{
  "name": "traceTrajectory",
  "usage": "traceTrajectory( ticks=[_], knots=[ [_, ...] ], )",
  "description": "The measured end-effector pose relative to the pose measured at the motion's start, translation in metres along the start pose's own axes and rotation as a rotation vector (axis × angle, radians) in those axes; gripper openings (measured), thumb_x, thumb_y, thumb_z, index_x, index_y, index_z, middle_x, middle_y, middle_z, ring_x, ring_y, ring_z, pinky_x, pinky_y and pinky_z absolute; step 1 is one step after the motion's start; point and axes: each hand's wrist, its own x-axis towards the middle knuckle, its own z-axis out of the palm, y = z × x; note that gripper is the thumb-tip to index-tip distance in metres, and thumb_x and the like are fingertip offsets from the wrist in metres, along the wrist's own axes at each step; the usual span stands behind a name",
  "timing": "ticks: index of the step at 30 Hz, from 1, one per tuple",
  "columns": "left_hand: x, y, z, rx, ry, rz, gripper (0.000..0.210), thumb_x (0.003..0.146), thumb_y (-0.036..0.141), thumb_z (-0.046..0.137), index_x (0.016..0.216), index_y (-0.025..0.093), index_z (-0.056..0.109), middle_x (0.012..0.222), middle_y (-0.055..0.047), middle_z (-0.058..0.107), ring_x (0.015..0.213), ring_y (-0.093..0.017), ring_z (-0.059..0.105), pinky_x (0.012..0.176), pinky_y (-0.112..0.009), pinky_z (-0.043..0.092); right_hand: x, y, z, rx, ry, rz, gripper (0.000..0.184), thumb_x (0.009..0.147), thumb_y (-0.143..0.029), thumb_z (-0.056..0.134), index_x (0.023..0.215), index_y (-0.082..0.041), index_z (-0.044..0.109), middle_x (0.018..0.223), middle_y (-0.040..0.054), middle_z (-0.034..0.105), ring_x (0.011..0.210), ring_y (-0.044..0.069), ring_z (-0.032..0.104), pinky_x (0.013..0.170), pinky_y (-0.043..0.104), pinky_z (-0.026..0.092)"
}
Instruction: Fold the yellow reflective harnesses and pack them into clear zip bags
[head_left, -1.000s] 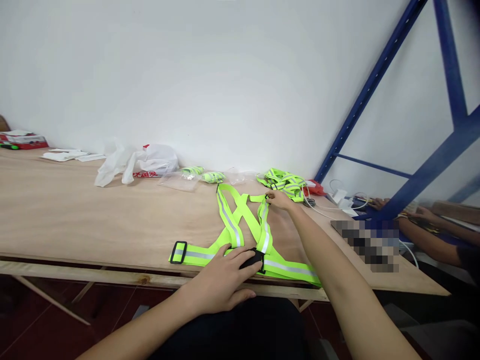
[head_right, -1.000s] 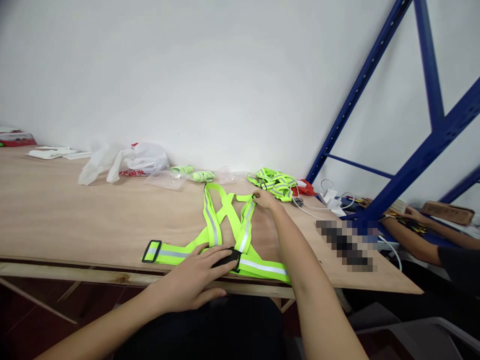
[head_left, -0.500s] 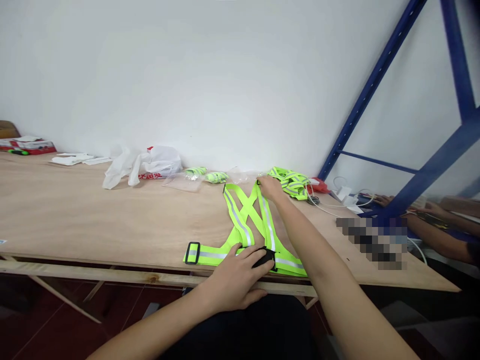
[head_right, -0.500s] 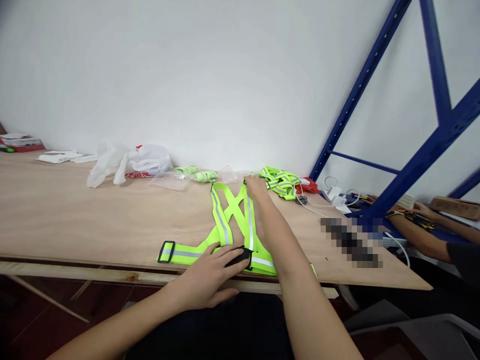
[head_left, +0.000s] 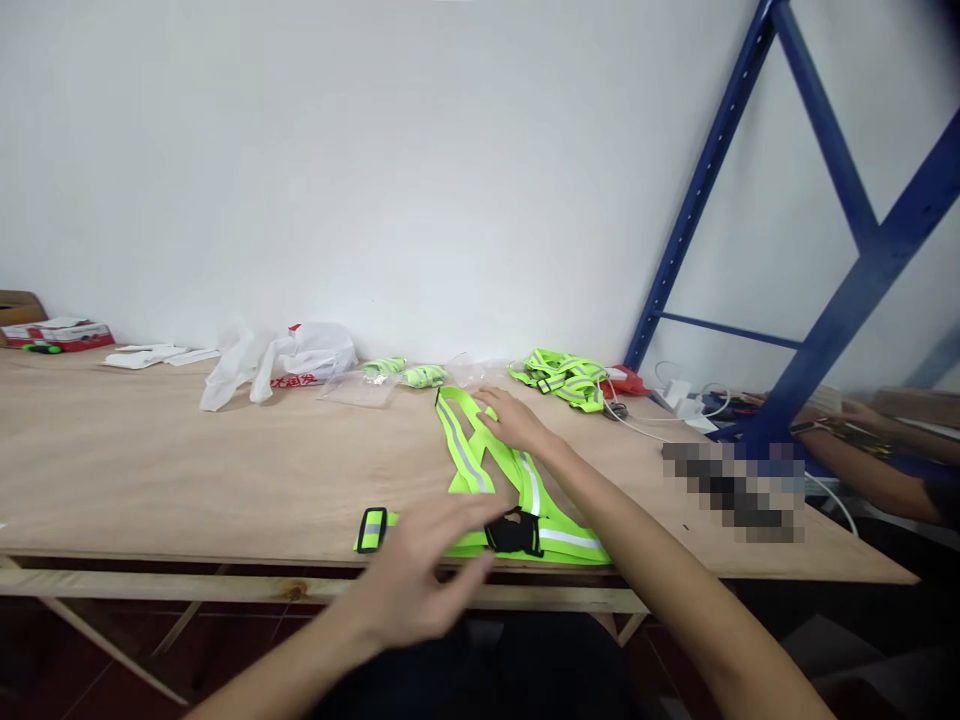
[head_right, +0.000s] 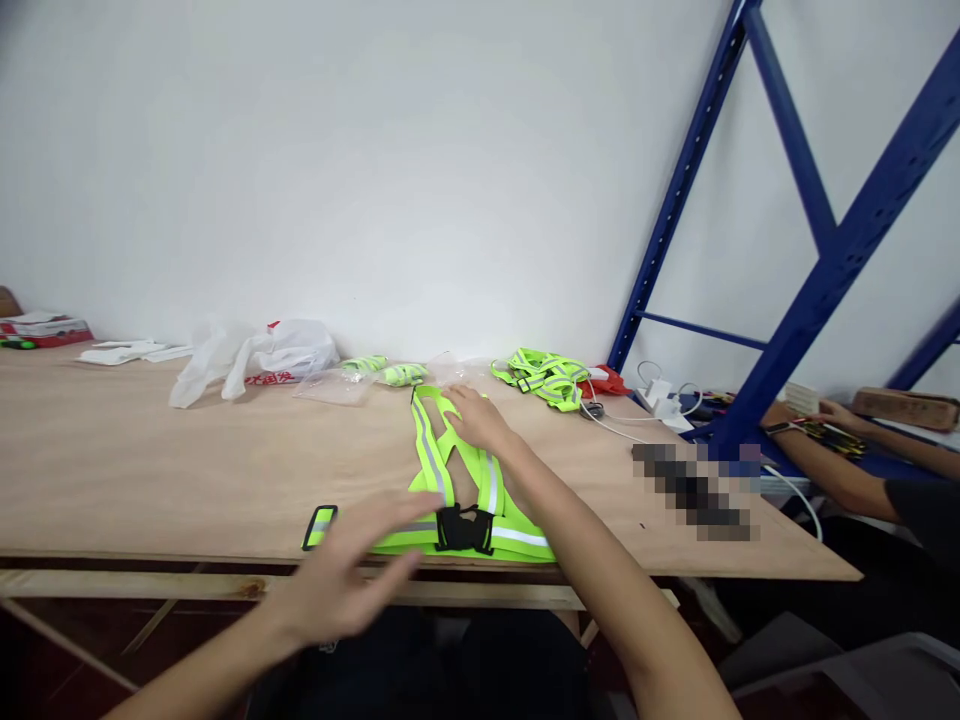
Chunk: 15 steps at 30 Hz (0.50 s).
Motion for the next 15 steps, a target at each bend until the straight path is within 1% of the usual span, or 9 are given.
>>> traceTrajectory(
  ticks=[1,3,4,6,7,9,11,13,15],
  knots=[
    [0.009,-0.005,-0.017,0.0,0.106,0.027,0.036,0.095,0.022,0.053,0.131,0.027,0.059,0.124,-0.006,0.071,0.113,-0.021,0.067,0.099,-0.034,0.053,-0.005,-0.005,0.003,0.013,-0.004,-0.039,0.043,0.097,-0.028,0.049,0.139,-0.021,0.055,0.144,0.0114,0.055,0.135,0.024,0.047,0.112,0.04,0.038],
    [0.037,-0.03,-0.045,0.046,0.216,-0.047,0.023,0.095,0.023,0.052,0.112,0.023,0.068,0.106,-0.005,0.076,0.096,-0.02,0.072,0.085,-0.031,0.058,-0.012,-0.011,0.012,0.033,-0.016,-0.097,0.04,0.098,-0.03,0.05,0.136,-0.02,0.058,0.14,0.0136,0.058,0.13,0.026,0.052,0.109,0.043,0.041],
    [0.055,-0.049,-0.055,0.074,0.229,-0.111,0.022,0.095,0.026,0.052,0.108,0.022,0.068,0.101,-0.005,0.076,0.093,-0.02,0.072,0.082,-0.032,0.059,-0.015,-0.013,0.017,0.041,-0.02,-0.109,0.038,0.098,-0.03,0.049,0.134,-0.02,0.059,0.138,0.0141,0.06,0.128,0.027,0.053,0.107,0.044,0.042],
    [0.09,-0.099,-0.061,0.132,0.132,-0.242,0.026,0.092,0.031,0.052,0.112,0.022,0.067,0.102,-0.006,0.076,0.092,-0.022,0.071,0.083,-0.036,0.059,-0.018,-0.013,0.025,0.059,-0.017,-0.103,0.036,0.099,-0.029,0.049,0.132,-0.019,0.059,0.134,0.0142,0.062,0.126,0.027,0.055,0.104,0.043,0.043],
    [0.106,-0.126,-0.057,0.131,0.061,-0.303,0.03,0.09,0.03,0.051,0.116,0.021,0.065,0.105,-0.006,0.075,0.092,-0.022,0.071,0.085,-0.038,0.058,-0.02,-0.012,0.029,0.07,-0.01,-0.094,0.035,0.099,-0.028,0.048,0.132,-0.019,0.059,0.133,0.014,0.062,0.125,0.027,0.055,0.103,0.042,0.044],
    [0.128,-0.177,-0.041,0.05,-0.06,-0.431,0.042,0.085,0.024,0.049,0.125,0.019,0.059,0.117,-0.009,0.072,0.097,-0.023,0.071,0.088,-0.04,0.058,-0.022,-0.009,0.033,0.088,0.005,-0.074,0.034,0.099,-0.025,0.048,0.131,-0.019,0.059,0.131,0.0136,0.063,0.123,0.027,0.057,0.102,0.041,0.044],
    [0.137,-0.217,-0.019,0.053,-0.104,-0.444,0.051,0.079,0.021,0.051,0.13,0.017,0.056,0.129,-0.013,0.066,0.11,-0.026,0.067,0.096,-0.043,0.055,-0.024,-0.006,0.036,0.101,0.018,-0.051,0.033,0.099,-0.024,0.049,0.13,-0.018,0.06,0.129,0.0133,0.064,0.121,0.026,0.058,0.101,0.039,0.044],
    [0.137,-0.242,0.0,0.051,-0.152,-0.444,0.056,0.073,0.021,0.055,0.129,0.017,0.057,0.133,-0.012,0.064,0.121,-0.028,0.062,0.102,-0.043,0.051,-0.025,-0.004,0.038,0.112,0.03,-0.026,0.032,0.099,-0.025,0.05,0.128,-0.017,0.061,0.127,0.0133,0.065,0.119,0.025,0.059,0.099,0.038,0.044],
    [0.132,-0.255,0.012,0.047,-0.206,-0.457,0.056,0.07,0.021,0.056,0.125,0.016,0.061,0.132,-0.013,0.064,0.12,-0.029,0.062,0.101,-0.041,0.052,-0.026,-0.002,0.039,0.126,0.041,-0.002,0.03,0.099,-0.027,0.05,0.125,-0.017,0.062,0.125,0.0135,0.066,0.117,0.025,0.059,0.098,0.038,0.044]
  ],
)
